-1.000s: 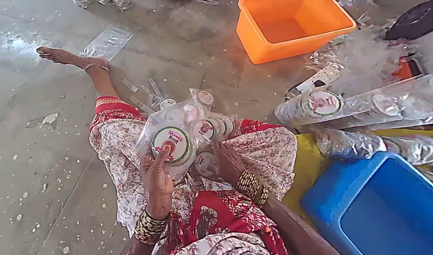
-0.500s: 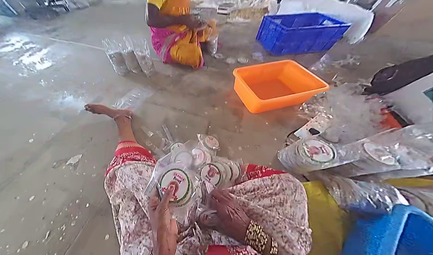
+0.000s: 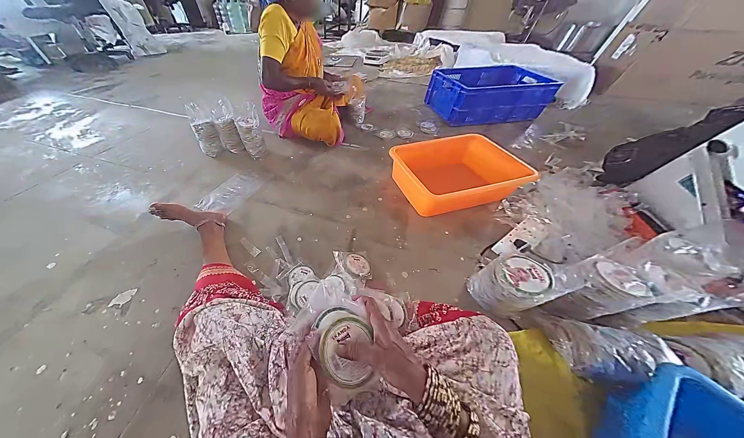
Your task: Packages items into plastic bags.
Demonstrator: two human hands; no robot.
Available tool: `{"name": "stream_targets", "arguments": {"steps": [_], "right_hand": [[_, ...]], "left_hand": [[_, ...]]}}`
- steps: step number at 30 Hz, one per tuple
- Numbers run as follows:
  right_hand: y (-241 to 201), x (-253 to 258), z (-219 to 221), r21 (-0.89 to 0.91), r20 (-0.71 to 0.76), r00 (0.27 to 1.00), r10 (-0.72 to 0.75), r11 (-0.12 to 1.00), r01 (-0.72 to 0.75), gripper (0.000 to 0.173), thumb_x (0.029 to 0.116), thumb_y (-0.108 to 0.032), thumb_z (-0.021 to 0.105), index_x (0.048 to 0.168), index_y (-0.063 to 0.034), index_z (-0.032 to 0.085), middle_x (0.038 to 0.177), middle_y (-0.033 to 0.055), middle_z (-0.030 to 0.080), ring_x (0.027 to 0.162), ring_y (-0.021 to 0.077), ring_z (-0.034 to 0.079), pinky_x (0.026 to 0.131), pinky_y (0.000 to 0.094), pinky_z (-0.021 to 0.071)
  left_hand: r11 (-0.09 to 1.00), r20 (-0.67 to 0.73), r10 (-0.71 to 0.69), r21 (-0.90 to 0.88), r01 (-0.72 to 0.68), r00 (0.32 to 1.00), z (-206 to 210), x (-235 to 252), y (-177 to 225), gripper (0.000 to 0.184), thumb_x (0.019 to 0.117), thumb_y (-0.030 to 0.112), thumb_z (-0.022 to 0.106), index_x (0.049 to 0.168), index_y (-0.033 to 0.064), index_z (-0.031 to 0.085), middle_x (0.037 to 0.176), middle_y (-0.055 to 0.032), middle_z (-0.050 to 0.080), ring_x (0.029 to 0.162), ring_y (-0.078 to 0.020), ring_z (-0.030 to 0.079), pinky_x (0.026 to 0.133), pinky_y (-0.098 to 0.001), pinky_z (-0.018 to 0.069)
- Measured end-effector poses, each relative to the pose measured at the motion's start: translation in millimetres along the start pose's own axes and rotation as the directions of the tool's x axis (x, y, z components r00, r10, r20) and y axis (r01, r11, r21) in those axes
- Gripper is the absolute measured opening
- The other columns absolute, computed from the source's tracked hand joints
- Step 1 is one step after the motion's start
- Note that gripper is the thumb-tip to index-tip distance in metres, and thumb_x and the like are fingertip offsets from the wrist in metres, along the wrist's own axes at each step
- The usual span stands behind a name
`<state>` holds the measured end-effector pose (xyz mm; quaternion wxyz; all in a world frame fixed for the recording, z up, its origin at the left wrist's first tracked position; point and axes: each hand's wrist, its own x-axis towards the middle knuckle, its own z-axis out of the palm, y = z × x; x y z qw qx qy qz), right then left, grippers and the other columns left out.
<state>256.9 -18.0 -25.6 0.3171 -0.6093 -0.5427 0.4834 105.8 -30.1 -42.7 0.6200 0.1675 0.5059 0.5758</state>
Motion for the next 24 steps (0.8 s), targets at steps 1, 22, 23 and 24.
{"name": "stream_targets", "arguments": {"steps": [1,22,23,24], "right_hand": [[1.9,-1.6,2.3,0.067,-0.006,0.999,0.048,0.997,-0.048,0.104,0.0701,-0.05,0.086,0.151,-0.0071,0.037,0.137,0.0142,0.061,0.125,0.0197,0.061,0.106,0.0413,0.0507],[-3.5,-26.3,-8.8,-0.436,-0.137,0.872,-0.47,0.819,0.373,0.116,0.0758,-0.074,0.07,0.155,0.0041,0.036,0.16,0.028,0.036,0.149,0.0406,0.036,0.118,0.059,0.0332],[-6.2,-26.2,-10.7,-0.537,-0.029,0.859,-0.511,0.733,0.418,0.118,0.071,-0.079,0.07,0.155,-0.0023,0.04,0.161,0.0262,0.035,0.149,0.0449,0.033,0.116,0.0653,0.0311],[-7.8,-26.6,-11.8,-0.591,0.088,0.86,-0.503,0.668,0.452,0.118,0.0665,-0.078,0.074,0.156,-0.0098,0.041,0.163,0.0229,0.034,0.151,0.0463,0.03,0.116,0.0687,0.0286]], "left_hand": [[1.0,0.007,-0.005,-0.014,0.005,1.0,4.4,-1.0,2.3,0.037,0.1108,0.022,0.031,0.132,0.0016,0.054,0.107,-0.0055,0.068,0.094,-0.009,0.068,0.083,-0.0281,0.0577],[0.991,0.226,-0.078,0.126,0.05,0.971,11.0,-8.5,8.9,0.04,0.0905,-0.004,0.06,0.13,-0.0024,0.053,0.104,-0.0078,0.072,0.09,-0.0129,0.072,0.082,-0.0297,0.0612],[0.987,0.264,-0.073,0.157,0.032,0.962,8.1,-5.9,10.0,0.044,0.0897,-0.003,0.062,0.133,-0.0024,0.052,0.107,-0.0088,0.072,0.093,-0.0138,0.072,0.083,-0.0307,0.0613],[0.981,0.315,-0.068,0.194,0.005,0.947,5.2,-4.6,10.9,0.051,0.0889,-0.001,0.063,0.138,-0.0024,0.05,0.113,-0.0089,0.071,0.098,-0.0134,0.071,0.088,-0.0306,0.0603]]}}
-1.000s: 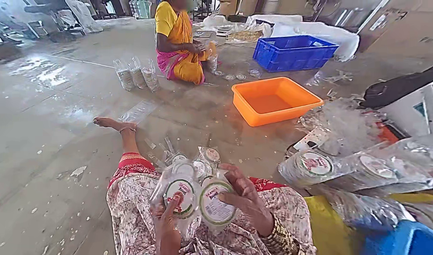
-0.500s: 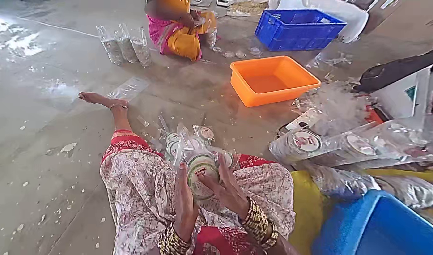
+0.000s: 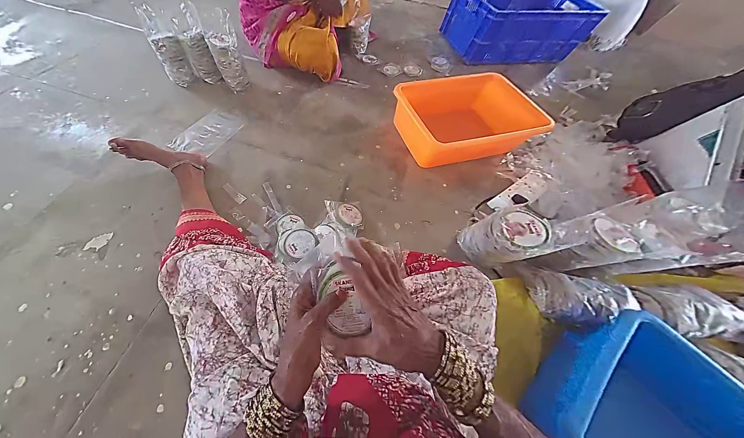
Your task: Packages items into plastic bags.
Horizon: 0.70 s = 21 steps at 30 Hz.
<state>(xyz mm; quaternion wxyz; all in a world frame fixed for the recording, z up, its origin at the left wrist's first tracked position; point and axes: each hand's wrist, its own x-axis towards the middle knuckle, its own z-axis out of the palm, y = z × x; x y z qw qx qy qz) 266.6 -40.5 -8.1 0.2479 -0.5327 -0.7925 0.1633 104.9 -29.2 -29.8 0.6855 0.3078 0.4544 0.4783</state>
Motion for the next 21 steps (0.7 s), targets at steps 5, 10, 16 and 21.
{"name": "stream_targets", "arguments": {"steps": [5,10,16,21], "right_hand": [[2.3,8.8,-4.6,-0.043,0.401,0.916,0.031,0.999,-0.015,0.123,0.062,-0.064,0.086,0.162,-0.0206,0.03,0.165,0.0182,0.031,0.145,0.0421,0.038,0.1,0.0599,0.0457],[11.0,8.6,4.4,0.037,0.348,0.936,0.052,0.997,-0.069,0.117,0.0568,-0.045,0.093,0.157,-0.0183,0.039,0.145,0.0233,0.049,0.13,0.0426,0.052,0.092,0.0564,0.0522],[45.7,-3.0,-9.9,0.65,0.004,0.991,0.134,0.753,-0.105,0.114,0.0616,-0.041,0.088,0.15,0.0061,0.034,0.139,0.0142,0.055,0.12,0.0103,0.06,0.101,0.0273,0.0535],[36.5,-7.9,-40.8,0.702,-0.1,0.989,-0.106,0.697,0.146,0.113,0.0743,-0.056,0.079,0.153,0.0075,0.028,0.156,0.0208,0.038,0.137,0.0166,0.047,0.111,0.029,0.0459]], "left_hand": [[0.985,0.087,-0.013,0.17,-0.002,0.996,-3.7,-3.0,1.7,0.052,0.086,0.003,0.067,0.134,-0.0051,0.049,0.113,-0.0091,0.07,0.101,-0.0119,0.07,0.09,-0.0284,0.0592],[0.963,0.212,-0.078,0.268,0.018,0.974,-8.5,-4.8,0.5,0.056,0.091,0.023,0.069,0.136,-0.0033,0.049,0.113,-0.0062,0.071,0.101,-0.009,0.07,0.092,-0.0278,0.0585],[0.763,0.179,0.284,0.553,-0.335,0.942,-32.8,17.8,23.1,0.062,0.1097,0.047,0.027,0.097,0.0029,0.069,0.088,0.0044,0.072,0.085,-0.0003,0.068,0.083,-0.0245,0.0572],[0.134,0.48,0.49,0.784,-0.607,0.728,-44.0,41.8,71.7,0.054,0.1087,0.036,0.033,0.092,0.005,0.075,0.081,-0.0073,0.072,0.08,-0.0135,0.068,0.074,-0.0354,0.0536]]}}
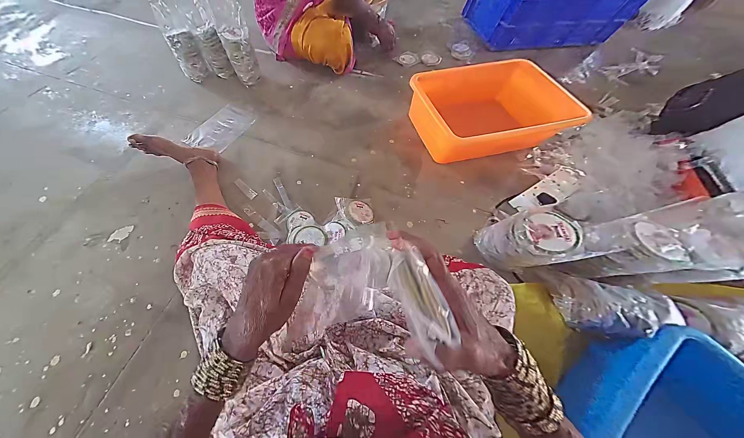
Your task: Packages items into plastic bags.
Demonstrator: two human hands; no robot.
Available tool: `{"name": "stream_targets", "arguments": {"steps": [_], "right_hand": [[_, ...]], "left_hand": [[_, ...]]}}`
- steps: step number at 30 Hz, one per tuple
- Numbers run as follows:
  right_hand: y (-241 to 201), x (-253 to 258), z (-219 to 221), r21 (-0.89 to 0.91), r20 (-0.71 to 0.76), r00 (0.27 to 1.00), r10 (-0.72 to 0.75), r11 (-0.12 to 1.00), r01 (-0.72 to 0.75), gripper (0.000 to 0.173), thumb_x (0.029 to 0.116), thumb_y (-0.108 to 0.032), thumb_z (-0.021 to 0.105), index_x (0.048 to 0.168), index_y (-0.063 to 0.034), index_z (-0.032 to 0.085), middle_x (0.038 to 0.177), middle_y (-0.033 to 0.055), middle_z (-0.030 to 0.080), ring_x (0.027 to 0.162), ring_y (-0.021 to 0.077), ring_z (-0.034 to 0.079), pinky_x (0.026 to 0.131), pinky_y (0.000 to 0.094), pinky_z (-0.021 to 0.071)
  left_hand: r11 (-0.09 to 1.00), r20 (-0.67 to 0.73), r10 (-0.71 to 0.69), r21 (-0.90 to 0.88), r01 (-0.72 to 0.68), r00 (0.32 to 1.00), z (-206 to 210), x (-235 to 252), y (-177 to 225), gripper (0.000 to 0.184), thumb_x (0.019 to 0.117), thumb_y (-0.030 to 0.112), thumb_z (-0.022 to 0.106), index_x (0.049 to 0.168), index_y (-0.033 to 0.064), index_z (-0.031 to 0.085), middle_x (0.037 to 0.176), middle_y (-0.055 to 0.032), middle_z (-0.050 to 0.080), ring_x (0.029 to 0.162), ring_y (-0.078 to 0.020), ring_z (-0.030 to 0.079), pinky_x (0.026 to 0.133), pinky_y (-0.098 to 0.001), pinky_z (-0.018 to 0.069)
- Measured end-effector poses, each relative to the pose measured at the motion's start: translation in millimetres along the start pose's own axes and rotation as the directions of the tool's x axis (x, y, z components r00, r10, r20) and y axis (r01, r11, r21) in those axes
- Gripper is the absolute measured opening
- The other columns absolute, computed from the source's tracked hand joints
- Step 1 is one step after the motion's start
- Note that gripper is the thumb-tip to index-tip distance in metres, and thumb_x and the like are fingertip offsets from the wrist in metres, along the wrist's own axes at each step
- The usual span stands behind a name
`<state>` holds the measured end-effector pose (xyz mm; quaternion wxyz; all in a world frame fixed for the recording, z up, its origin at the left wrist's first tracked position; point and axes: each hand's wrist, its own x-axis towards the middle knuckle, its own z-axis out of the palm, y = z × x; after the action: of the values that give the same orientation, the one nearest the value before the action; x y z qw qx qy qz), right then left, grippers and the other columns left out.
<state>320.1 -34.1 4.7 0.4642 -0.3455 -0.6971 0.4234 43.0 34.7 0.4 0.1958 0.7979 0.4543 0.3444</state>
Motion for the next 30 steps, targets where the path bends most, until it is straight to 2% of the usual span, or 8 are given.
{"name": "stream_targets", "arguments": {"steps": [2,5,8,11,16,20,25,30], "right_hand": [[-23.2,8.0,8.5,-0.098,0.124,0.991,-0.058,0.993,0.07,0.108,0.0742,-0.062,0.076,0.15,0.004,0.037,0.158,0.0256,0.034,0.142,0.0253,0.044,0.114,0.0355,0.045],[-46.0,19.5,27.1,-0.326,0.252,0.965,-0.076,0.932,0.159,0.095,0.069,-0.062,0.079,0.145,-0.0125,0.05,0.16,0.0235,0.035,0.136,0.0306,0.052,0.099,0.0397,0.0554],[-46.8,24.9,37.0,-0.491,0.309,0.95,-0.035,0.85,0.191,0.109,0.0536,-0.05,0.091,0.15,-0.019,0.049,0.162,0.0235,0.034,0.123,0.039,0.059,0.084,0.0462,0.0571],[-39.8,24.3,34.1,-0.591,0.317,0.946,0.063,0.794,0.145,0.115,0.0507,-0.048,0.092,0.152,-0.0207,0.046,0.16,0.0192,0.039,0.116,0.0383,0.06,0.082,0.0476,0.0553],[-32.2,7.7,30.2,-0.603,0.225,0.974,0.01,0.787,0.131,0.108,0.0535,-0.047,0.094,0.148,-0.0169,0.051,0.159,0.0186,0.042,0.131,0.0381,0.055,0.1,0.0507,0.0528],[-55.4,10.8,50.2,-0.574,0.194,0.974,-0.117,0.792,0.209,0.094,0.0588,-0.047,0.092,0.143,-0.0195,0.059,0.158,0.0169,0.045,0.117,0.0347,0.063,0.088,0.0465,0.0546],[-60.0,30.3,56.0,-0.676,0.284,0.95,-0.128,0.676,0.293,0.101,0.0582,-0.049,0.09,0.148,-0.0176,0.056,0.154,0.0188,0.048,0.108,0.0329,0.063,0.076,0.0418,0.0525],[-57.5,32.0,37.2,-0.714,0.272,0.96,0.062,0.682,0.159,0.107,0.0615,-0.046,0.092,0.155,-0.0176,0.048,0.159,0.0168,0.042,0.118,0.0357,0.059,0.083,0.0471,0.0515]], "left_hand": [[0.986,0.157,0.118,0.1,-0.135,0.981,-7.9,15.4,3.4,0.047,0.1072,0.037,0.041,0.107,0.0063,0.076,0.112,-0.0088,0.076,0.107,-0.0224,0.072,0.09,-0.046,0.0563],[0.919,0.36,0.299,0.139,-0.368,0.884,-14.4,32.8,15.9,0.04,0.1038,0.032,0.049,0.115,0.0017,0.073,0.127,-0.0119,0.07,0.12,-0.03,0.067,0.096,-0.0496,0.0544],[0.838,0.482,0.451,0.061,-0.543,0.751,-22.5,38.3,26.9,0.02,0.0884,0.005,0.059,0.103,-0.0006,0.071,0.114,-0.0142,0.071,0.109,-0.0327,0.067,0.089,-0.0469,0.0558],[0.798,0.504,0.491,0.067,-0.599,0.711,-34.3,38.0,19.7,0.018,0.0917,0.006,0.06,0.106,0.0005,0.07,0.113,-0.0131,0.07,0.105,-0.031,0.068,0.087,-0.0444,0.0563],[0.855,0.277,0.362,0.281,-0.435,0.89,-55.8,31.3,7.3,0.037,0.0986,0.033,0.054,0.096,0.0002,0.071,0.094,-0.0158,0.072,0.088,-0.0334,0.072,0.076,-0.0501,0.0591],[0.868,0.196,0.268,0.376,-0.324,0.943,-52.2,40.6,10.5,0.064,0.103,0.05,0.044,0.069,-0.0022,0.06,0.065,-0.0184,0.059,0.064,-0.0379,0.064,0.06,-0.0545,0.0504],[0.912,0.571,0.282,0.091,-0.4,0.771,-69.1,61.8,37.1,0.024,0.091,0.013,0.062,0.096,-0.0097,0.068,0.093,-0.0279,0.068,0.09,-0.0469,0.067,0.08,-0.0641,0.0505],[0.86,0.675,0.353,0.04,-0.509,0.648,-93.5,81.1,46.4,0.039,0.1037,0.021,0.053,0.099,-0.0138,0.068,0.096,-0.0339,0.067,0.096,-0.0539,0.065,0.092,-0.0671,0.0462]]}}
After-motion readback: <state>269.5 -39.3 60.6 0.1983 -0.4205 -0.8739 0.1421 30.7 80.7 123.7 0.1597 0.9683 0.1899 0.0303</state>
